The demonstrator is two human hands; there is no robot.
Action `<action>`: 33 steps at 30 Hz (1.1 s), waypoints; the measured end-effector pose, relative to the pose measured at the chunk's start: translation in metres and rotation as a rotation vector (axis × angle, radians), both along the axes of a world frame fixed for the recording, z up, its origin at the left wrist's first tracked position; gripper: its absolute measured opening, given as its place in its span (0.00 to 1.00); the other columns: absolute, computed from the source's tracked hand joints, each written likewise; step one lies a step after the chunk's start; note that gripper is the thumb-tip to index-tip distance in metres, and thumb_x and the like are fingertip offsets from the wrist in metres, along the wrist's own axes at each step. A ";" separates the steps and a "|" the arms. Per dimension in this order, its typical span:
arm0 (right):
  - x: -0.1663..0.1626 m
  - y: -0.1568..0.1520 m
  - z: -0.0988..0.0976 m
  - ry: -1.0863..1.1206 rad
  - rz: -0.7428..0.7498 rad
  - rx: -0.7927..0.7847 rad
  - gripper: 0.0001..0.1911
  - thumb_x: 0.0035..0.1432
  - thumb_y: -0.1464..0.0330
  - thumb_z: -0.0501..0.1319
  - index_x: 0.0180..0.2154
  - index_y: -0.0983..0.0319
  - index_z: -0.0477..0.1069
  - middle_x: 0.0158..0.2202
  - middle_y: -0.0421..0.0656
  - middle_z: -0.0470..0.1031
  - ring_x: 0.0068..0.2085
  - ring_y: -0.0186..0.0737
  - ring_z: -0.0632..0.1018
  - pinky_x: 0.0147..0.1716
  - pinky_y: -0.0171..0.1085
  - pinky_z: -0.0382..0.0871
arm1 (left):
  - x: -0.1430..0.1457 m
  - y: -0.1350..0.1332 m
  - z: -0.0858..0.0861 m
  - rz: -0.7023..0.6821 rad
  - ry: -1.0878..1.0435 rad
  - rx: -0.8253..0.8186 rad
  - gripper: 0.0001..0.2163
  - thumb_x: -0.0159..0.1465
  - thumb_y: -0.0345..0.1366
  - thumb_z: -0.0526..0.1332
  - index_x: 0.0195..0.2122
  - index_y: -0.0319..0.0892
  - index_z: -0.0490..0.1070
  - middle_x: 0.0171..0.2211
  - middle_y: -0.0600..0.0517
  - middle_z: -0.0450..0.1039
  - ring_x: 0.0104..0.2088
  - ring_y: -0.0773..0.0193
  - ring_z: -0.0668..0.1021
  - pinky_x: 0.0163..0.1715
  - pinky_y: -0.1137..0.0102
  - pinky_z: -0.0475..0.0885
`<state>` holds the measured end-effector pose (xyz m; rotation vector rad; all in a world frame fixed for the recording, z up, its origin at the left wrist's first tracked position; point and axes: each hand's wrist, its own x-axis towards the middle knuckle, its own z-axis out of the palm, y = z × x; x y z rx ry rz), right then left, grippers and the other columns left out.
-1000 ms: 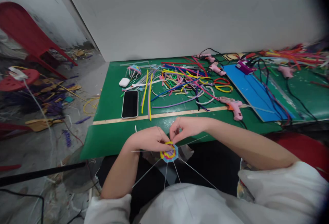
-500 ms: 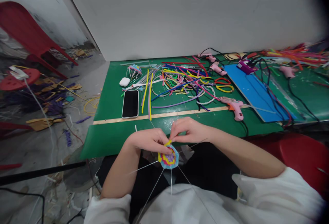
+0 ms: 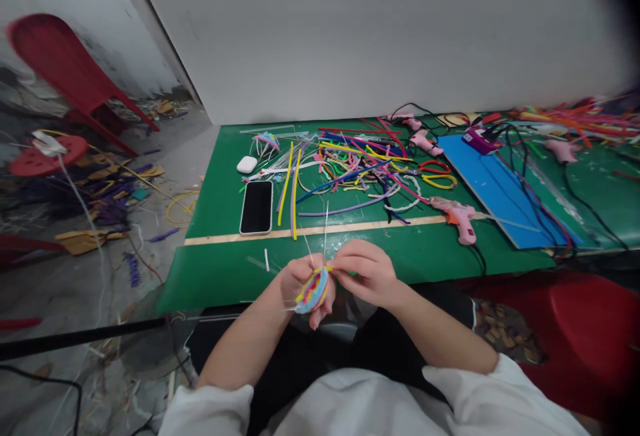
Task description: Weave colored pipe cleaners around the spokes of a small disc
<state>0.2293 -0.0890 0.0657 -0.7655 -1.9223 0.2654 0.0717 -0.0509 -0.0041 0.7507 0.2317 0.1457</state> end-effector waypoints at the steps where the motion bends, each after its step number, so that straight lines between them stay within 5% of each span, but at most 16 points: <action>1: 0.002 0.001 0.003 0.009 -0.014 -0.064 0.07 0.53 0.74 0.59 0.36 0.60 0.72 0.29 0.43 0.74 0.31 0.34 0.74 0.30 0.34 0.70 | 0.001 0.002 0.000 0.042 -0.016 -0.020 0.27 0.47 0.60 0.54 0.16 0.37 0.72 0.10 0.42 0.68 0.12 0.56 0.72 0.11 0.68 0.65; 6: 0.020 0.017 0.015 0.163 -0.179 -0.335 0.02 0.54 0.72 0.59 0.30 0.61 0.70 0.29 0.42 0.72 0.31 0.35 0.74 0.30 0.34 0.69 | 0.014 0.011 0.014 0.383 0.094 0.003 0.26 0.53 0.57 0.50 0.24 0.36 0.71 0.15 0.46 0.71 0.13 0.59 0.73 0.12 0.69 0.66; 12: 0.039 0.033 0.014 0.300 -0.380 -0.477 0.04 0.52 0.67 0.60 0.28 0.61 0.69 0.28 0.41 0.70 0.28 0.34 0.71 0.25 0.33 0.65 | 0.013 0.002 0.021 1.253 0.437 0.723 0.14 0.56 0.45 0.57 0.21 0.40 0.66 0.20 0.52 0.69 0.25 0.64 0.74 0.31 0.66 0.71; 14: 0.038 0.034 0.016 0.336 -0.391 -0.537 0.05 0.51 0.66 0.60 0.28 0.62 0.69 0.26 0.40 0.70 0.25 0.33 0.70 0.23 0.32 0.64 | 0.007 0.001 0.024 1.473 0.462 1.191 0.10 0.52 0.43 0.62 0.25 0.41 0.68 0.28 0.50 0.72 0.34 0.60 0.76 0.40 0.62 0.70; 16: 0.035 0.034 0.019 0.346 -0.373 -0.606 0.07 0.50 0.65 0.61 0.27 0.62 0.69 0.24 0.39 0.69 0.23 0.32 0.69 0.21 0.32 0.62 | 0.003 0.005 0.030 1.521 0.485 1.671 0.13 0.49 0.41 0.66 0.34 0.41 0.71 0.38 0.45 0.73 0.46 0.53 0.73 0.47 0.56 0.66; 19: 0.030 0.033 0.024 0.279 -0.320 -0.703 0.09 0.50 0.63 0.61 0.26 0.63 0.70 0.22 0.39 0.69 0.22 0.31 0.68 0.20 0.31 0.61 | 0.003 0.013 0.042 1.375 0.481 1.992 0.21 0.49 0.40 0.67 0.44 0.42 0.70 0.48 0.41 0.71 0.57 0.47 0.64 0.55 0.50 0.56; 22: 0.027 0.032 0.027 0.187 -0.251 -0.752 0.11 0.52 0.62 0.60 0.27 0.63 0.70 0.21 0.39 0.69 0.22 0.31 0.68 0.21 0.32 0.61 | 0.005 0.021 0.053 1.221 0.418 1.965 0.17 0.52 0.38 0.66 0.44 0.45 0.72 0.45 0.46 0.75 0.56 0.50 0.66 0.58 0.49 0.49; 26: 0.027 0.033 0.031 0.072 -0.236 -0.698 0.10 0.54 0.63 0.59 0.27 0.64 0.71 0.21 0.38 0.69 0.22 0.31 0.68 0.23 0.31 0.62 | 0.004 0.026 0.063 1.072 0.475 1.683 0.07 0.55 0.37 0.63 0.36 0.48 0.75 0.35 0.52 0.78 0.44 0.57 0.76 0.58 0.52 0.53; 33: 0.030 0.030 0.037 -0.231 -0.208 -0.322 0.06 0.56 0.69 0.58 0.31 0.63 0.73 0.28 0.42 0.73 0.29 0.31 0.72 0.26 0.30 0.62 | -0.009 0.025 0.073 0.847 0.464 0.792 0.11 0.49 0.39 0.67 0.32 0.39 0.77 0.31 0.50 0.78 0.36 0.56 0.77 0.41 0.63 0.69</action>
